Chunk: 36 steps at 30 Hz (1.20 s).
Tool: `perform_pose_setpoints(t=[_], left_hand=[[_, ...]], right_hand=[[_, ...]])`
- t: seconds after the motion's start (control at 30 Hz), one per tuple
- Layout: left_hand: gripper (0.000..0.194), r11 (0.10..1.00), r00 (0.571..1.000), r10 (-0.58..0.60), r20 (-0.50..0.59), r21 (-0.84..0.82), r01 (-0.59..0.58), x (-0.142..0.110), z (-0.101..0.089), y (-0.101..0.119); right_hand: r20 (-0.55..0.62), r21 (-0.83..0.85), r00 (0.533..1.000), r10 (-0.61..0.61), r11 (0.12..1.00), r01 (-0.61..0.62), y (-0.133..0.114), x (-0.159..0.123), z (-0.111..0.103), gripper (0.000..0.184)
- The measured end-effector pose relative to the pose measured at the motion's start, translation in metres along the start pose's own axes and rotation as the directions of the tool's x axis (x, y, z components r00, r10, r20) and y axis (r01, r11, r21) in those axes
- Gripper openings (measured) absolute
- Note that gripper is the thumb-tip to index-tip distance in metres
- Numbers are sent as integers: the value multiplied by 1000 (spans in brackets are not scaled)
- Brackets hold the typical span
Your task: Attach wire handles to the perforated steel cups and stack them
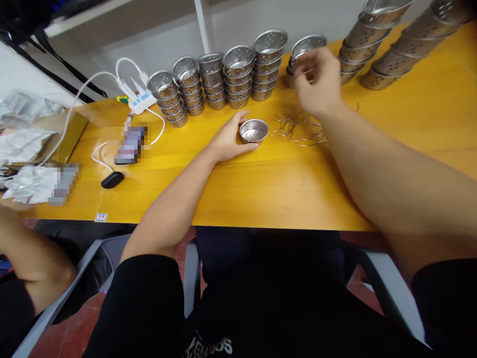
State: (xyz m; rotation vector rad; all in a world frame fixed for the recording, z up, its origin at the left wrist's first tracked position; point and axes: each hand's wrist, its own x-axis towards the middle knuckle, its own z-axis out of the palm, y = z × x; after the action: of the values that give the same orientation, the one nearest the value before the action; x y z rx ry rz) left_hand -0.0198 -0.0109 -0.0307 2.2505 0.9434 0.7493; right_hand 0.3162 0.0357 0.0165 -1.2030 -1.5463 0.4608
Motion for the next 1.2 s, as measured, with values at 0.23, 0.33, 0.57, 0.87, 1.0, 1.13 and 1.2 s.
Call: perform_pose_setpoints(t=[0.23, 0.33, 0.57, 0.87, 1.0, 1.13, 1.2], left_hand=[[116, 995, 996, -84, -10, 42, 85, -7, -8, 30], [115, 995, 996, -87, 0, 45, 87, -7, -9, 31], [115, 996, 998, -65, 10, 67, 64, -5, -7, 21], [108, 988, 1000, -17, -23, 154, 20, -2, -14, 25], [101, 987, 999, -34, -22, 157, 37, -4, -14, 32], [97, 988, 999, -43, -14, 151, 45, -5, -14, 37], [100, 990, 999, -46, 1, 135, 45, -6, -14, 39]], right_hand=[[37, -474, 982, 188, 868, -148, -19, -8, -35, 60], [4, -533, 978, 210, 827, -176, -27, -9, -33, 39], [23, -568, 966, 257, 799, -199, -50, -14, -33, 54], [74, -701, 969, 237, 703, -118, -54, -13, -36, 36], [-21, -559, 987, 161, 816, -146, -57, -16, -36, 29], [-58, -552, 997, 52, 831, -75, -51, -15, -34, 24], [-111, -516, 992, -52, 857, -13, -39, -10, -30, 23]])
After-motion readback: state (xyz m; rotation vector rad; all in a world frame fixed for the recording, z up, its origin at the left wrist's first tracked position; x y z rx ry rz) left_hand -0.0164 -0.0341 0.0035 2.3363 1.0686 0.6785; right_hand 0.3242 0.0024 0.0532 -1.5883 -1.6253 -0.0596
